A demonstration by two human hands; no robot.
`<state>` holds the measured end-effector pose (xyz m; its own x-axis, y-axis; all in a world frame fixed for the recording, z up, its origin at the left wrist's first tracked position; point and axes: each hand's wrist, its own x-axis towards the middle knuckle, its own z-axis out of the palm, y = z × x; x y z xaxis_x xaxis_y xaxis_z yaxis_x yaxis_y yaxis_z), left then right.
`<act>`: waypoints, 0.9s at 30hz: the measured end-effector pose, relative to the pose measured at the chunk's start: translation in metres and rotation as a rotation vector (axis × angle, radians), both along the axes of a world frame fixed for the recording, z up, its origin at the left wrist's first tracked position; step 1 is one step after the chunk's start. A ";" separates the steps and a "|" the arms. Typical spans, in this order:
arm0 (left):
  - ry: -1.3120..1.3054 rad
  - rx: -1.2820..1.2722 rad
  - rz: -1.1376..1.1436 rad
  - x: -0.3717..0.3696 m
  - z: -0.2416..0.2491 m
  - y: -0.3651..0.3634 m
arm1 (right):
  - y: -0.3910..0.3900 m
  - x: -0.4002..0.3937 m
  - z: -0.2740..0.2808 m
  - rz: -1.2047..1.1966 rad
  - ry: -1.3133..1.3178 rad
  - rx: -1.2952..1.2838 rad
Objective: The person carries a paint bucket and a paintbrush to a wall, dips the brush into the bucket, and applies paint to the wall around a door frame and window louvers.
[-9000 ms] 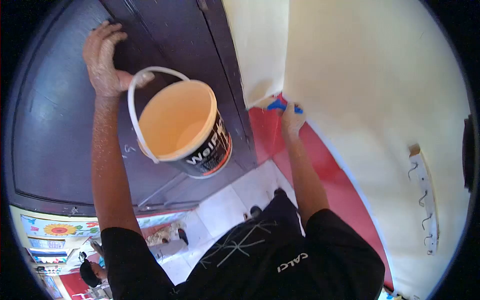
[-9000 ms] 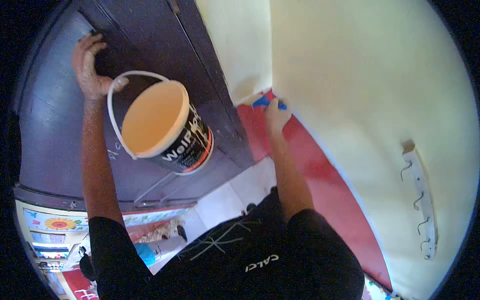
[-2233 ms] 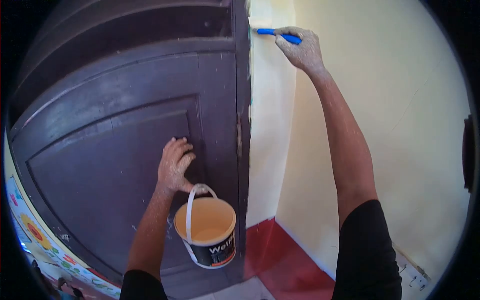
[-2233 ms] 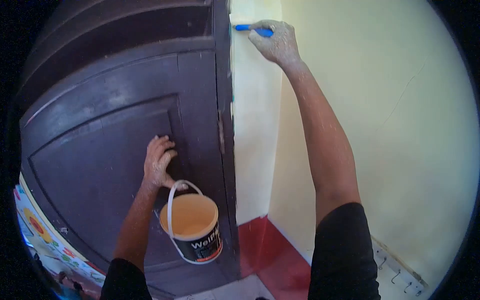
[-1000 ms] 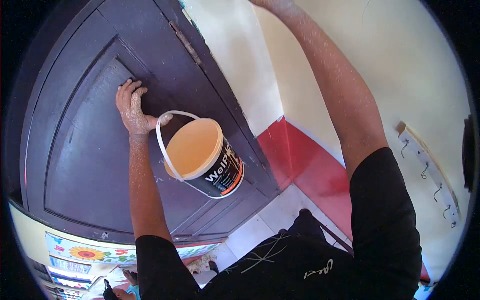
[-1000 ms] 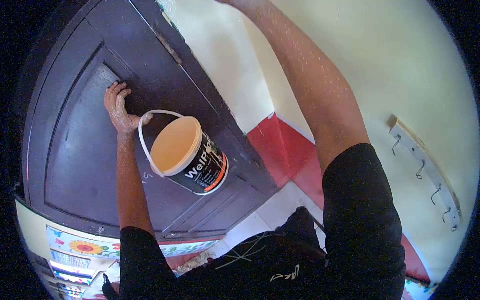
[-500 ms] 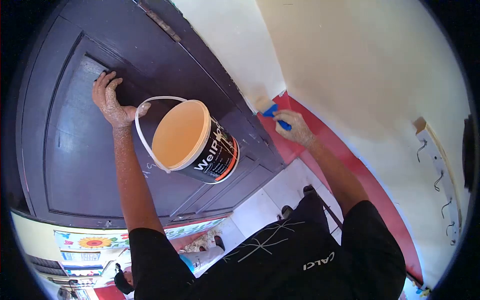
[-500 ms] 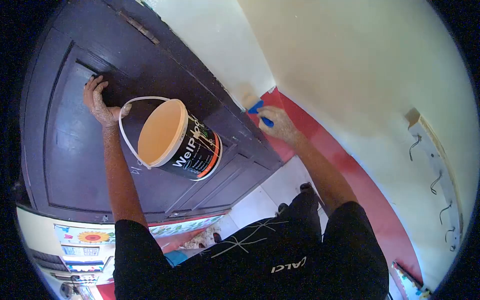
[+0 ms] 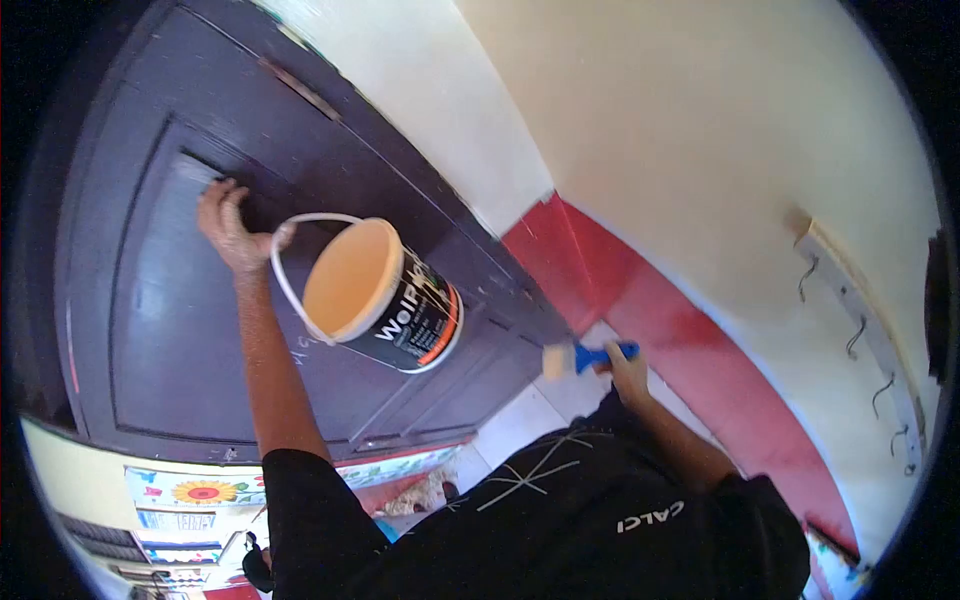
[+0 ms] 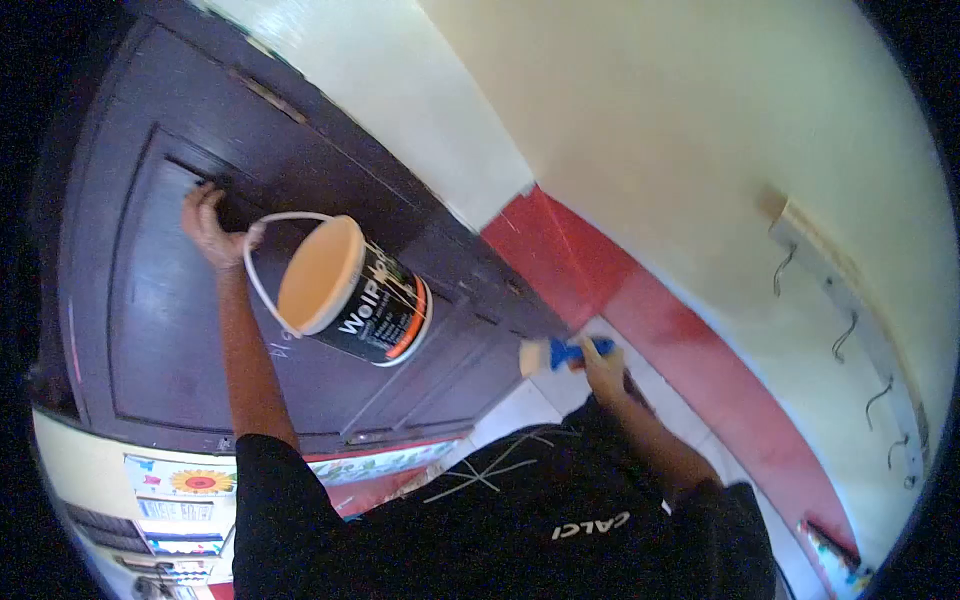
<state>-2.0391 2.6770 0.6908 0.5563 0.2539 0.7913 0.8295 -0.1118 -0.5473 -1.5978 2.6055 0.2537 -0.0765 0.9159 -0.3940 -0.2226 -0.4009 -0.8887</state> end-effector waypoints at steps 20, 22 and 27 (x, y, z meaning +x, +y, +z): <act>0.040 0.058 0.284 0.046 0.209 -0.076 | 0.089 0.050 0.050 0.022 -0.026 0.557; 0.030 0.083 0.316 0.035 0.232 -0.068 | 0.076 0.051 0.080 0.021 -0.027 0.568; 0.010 0.041 0.323 0.014 0.256 -0.054 | 0.066 0.041 0.046 0.025 0.121 0.578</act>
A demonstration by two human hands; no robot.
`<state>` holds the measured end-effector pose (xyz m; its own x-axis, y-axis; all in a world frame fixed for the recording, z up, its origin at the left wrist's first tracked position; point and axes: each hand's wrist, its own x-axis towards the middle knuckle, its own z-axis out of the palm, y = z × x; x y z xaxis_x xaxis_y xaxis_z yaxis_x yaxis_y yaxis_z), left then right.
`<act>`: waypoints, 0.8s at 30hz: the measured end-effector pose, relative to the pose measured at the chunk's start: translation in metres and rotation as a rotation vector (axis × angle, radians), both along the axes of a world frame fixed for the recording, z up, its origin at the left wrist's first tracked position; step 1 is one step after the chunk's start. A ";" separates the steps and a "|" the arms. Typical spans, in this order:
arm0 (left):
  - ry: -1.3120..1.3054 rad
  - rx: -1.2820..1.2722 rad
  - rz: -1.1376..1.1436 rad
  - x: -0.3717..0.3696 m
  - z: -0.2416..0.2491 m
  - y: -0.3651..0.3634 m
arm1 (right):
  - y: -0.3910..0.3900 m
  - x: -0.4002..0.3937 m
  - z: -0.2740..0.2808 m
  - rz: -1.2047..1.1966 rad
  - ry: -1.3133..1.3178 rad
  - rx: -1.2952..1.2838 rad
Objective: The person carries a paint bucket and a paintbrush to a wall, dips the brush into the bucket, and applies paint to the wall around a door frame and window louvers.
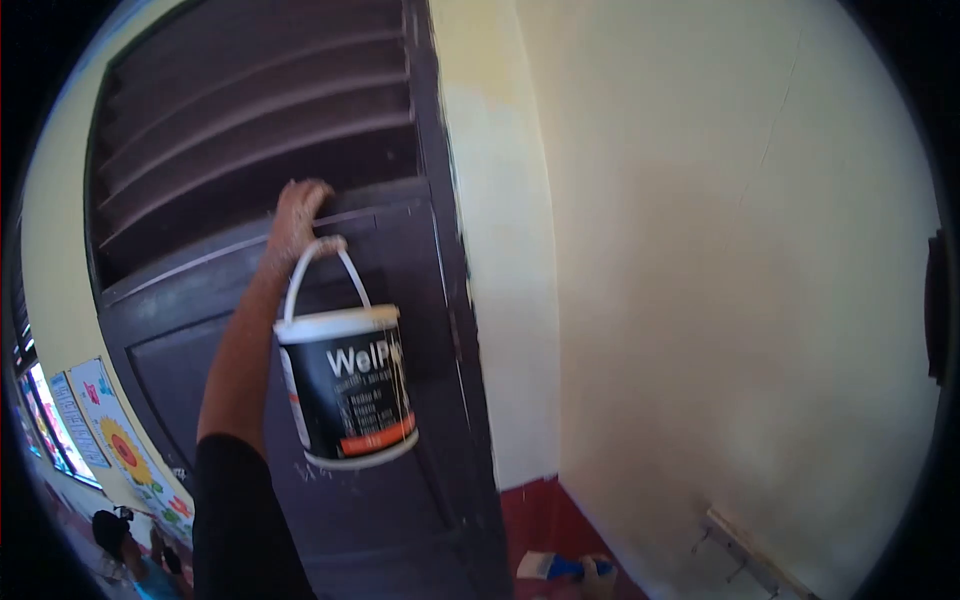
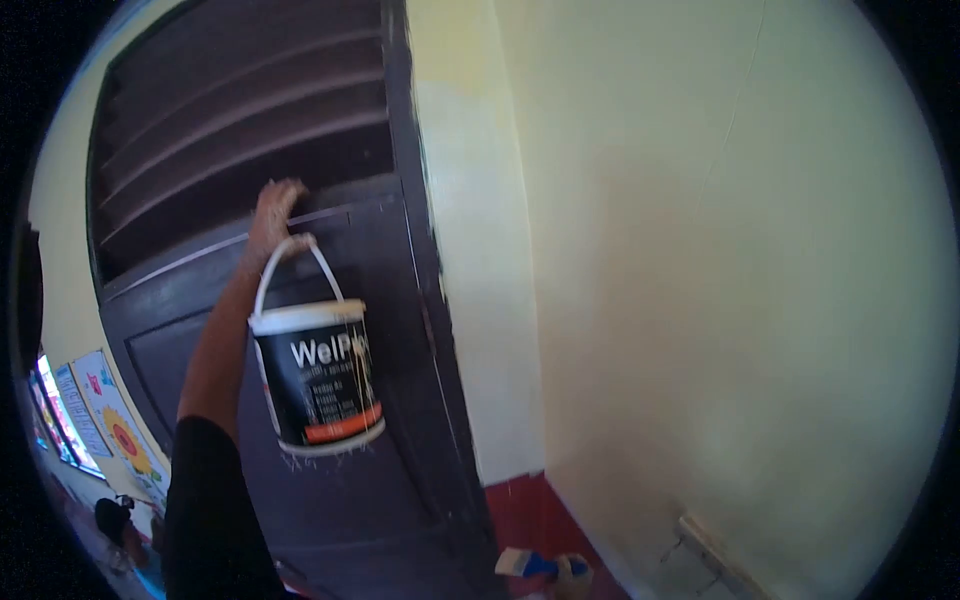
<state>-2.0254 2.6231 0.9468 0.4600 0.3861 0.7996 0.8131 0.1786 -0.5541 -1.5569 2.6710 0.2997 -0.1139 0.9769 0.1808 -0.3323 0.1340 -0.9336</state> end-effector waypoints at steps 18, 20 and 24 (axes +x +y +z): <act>-0.109 0.146 0.014 -0.048 -0.033 0.000 | -0.017 0.042 0.037 0.108 -0.212 -0.042; -0.158 0.097 0.064 -0.058 -0.038 -0.001 | -0.012 0.043 0.052 0.118 -0.207 -0.015; -0.211 0.124 0.049 -0.050 -0.047 0.006 | -0.002 0.054 0.062 0.189 -0.229 -0.029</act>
<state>-2.0758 2.6288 0.8996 0.2614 0.2973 0.9183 0.8970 0.2767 -0.3448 -1.5029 2.6686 0.3612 -0.3285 0.9390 0.1020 -0.1291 0.0623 -0.9897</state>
